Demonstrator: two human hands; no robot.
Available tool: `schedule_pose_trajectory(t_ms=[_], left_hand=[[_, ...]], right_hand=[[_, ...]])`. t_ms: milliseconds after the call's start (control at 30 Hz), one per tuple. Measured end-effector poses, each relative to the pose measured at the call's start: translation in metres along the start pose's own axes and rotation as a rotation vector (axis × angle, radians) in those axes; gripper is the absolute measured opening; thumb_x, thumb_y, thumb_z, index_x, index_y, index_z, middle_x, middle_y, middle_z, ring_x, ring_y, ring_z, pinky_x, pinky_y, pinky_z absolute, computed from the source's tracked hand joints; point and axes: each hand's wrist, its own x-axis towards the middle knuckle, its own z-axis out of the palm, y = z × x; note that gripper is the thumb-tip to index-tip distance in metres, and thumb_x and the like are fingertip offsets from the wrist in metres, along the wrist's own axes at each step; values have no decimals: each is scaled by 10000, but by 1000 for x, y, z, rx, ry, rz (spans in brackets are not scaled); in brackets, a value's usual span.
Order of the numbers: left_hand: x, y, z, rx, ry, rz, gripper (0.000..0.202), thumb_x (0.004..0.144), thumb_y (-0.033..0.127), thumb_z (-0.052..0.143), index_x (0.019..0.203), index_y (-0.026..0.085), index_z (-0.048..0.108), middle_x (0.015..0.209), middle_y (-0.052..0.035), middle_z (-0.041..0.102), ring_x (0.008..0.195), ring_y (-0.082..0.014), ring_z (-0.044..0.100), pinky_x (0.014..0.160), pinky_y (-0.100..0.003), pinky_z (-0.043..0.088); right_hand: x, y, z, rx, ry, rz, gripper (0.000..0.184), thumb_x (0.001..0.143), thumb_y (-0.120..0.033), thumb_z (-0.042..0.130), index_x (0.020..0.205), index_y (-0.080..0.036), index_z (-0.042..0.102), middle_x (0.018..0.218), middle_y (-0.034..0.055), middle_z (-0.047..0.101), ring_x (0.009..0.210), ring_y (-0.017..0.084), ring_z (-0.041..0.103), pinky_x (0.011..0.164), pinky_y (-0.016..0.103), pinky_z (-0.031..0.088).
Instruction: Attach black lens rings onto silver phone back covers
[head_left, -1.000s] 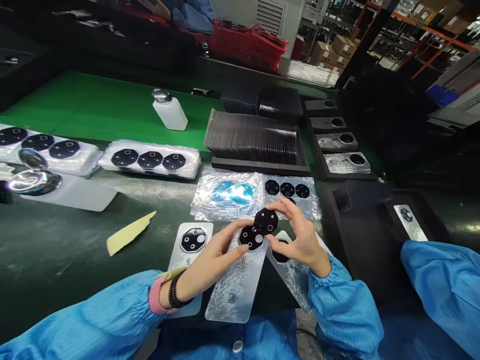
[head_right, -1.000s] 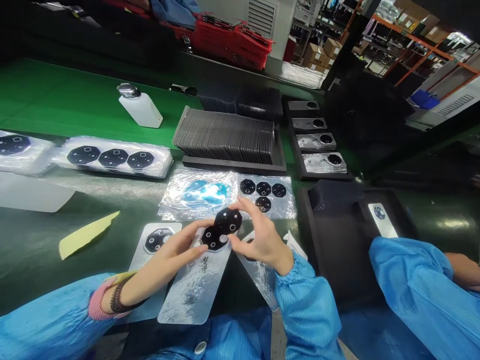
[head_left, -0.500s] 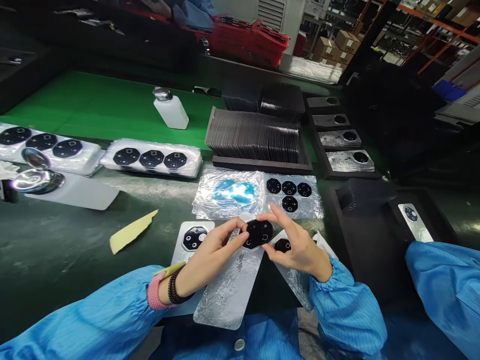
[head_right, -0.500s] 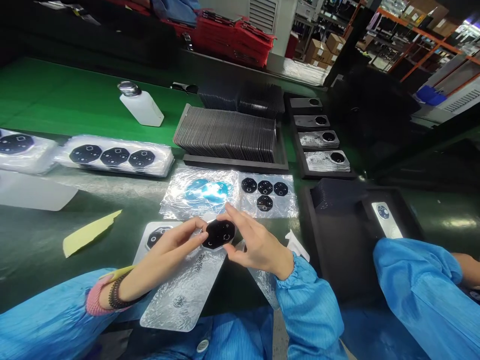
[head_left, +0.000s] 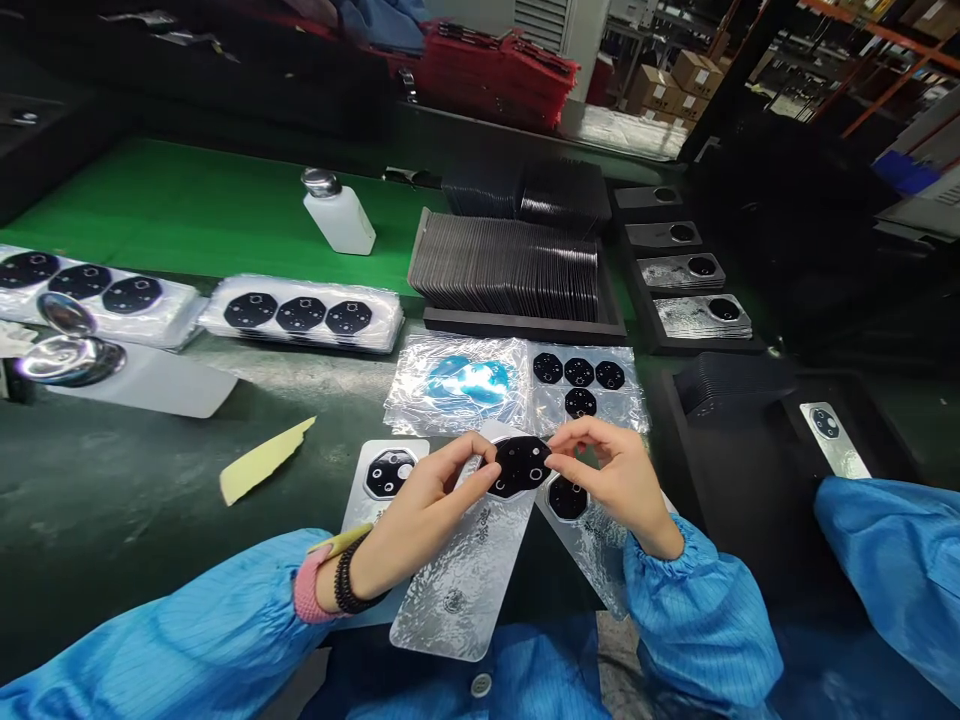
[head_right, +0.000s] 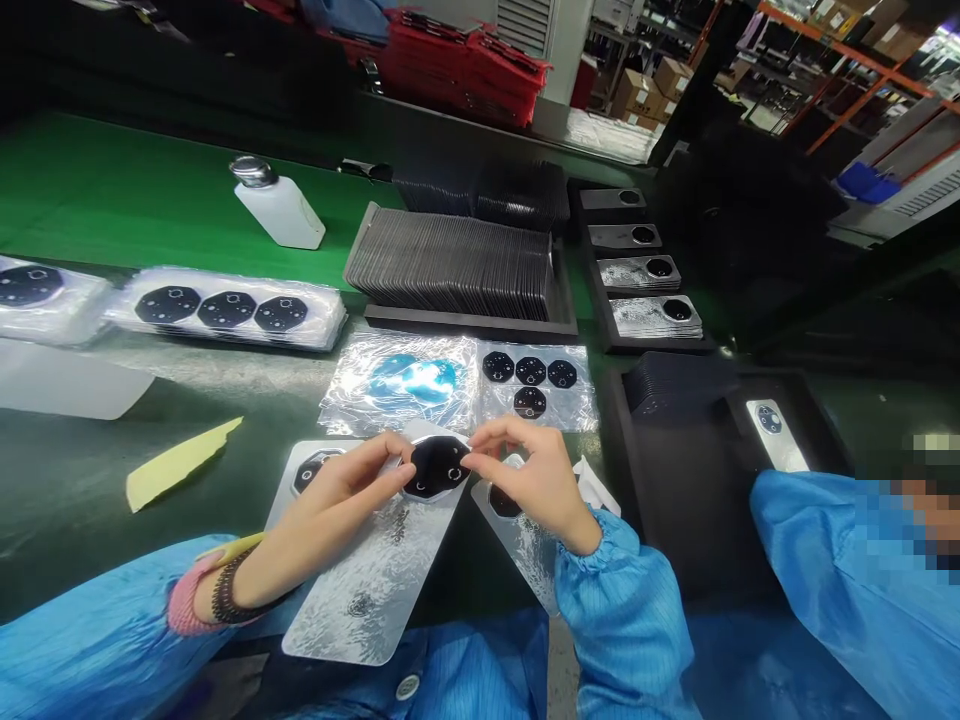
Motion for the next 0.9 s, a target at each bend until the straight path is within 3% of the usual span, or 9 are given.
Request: schedule_pose_trajectory(t_ms=[100,233,500,900], left_hand=[[-1,-2,1,-59,-38,25,261,811,381,508,993,205,573,989,-52,642,932,-237,580,824,-334,444],[-5,1,3,-41,-89,47,482,762,289,563,1233,207,501,1226,-72,611,1139,-280,547,979,-369,409],[-13,7,5,6,-135,87,550,743,211,547,1288,190,477,1306,-85,580,1232,-291,515,1043,-359,416],[-15,9,5,27,-144,98,551,774,214,534,1317,191,444,1351,-92,550,1248,-273,512,1055,-364,417]], right_hand=[[0,-2,-5,37,54,26,57,713,-272,720,730,-219,708,642,-10,686,606,139,624,599,286,513],[-2,-7,-11,154,0,113,38,679,-230,726,716,-224,729,620,-14,678,566,127,604,536,254,490],[-7,-13,-9,40,-21,176,50,671,-249,728,672,-205,750,425,-48,497,399,71,326,371,222,258],[-9,-17,-6,46,-72,181,70,702,-253,716,707,-200,762,524,-5,636,426,88,458,398,219,370]])
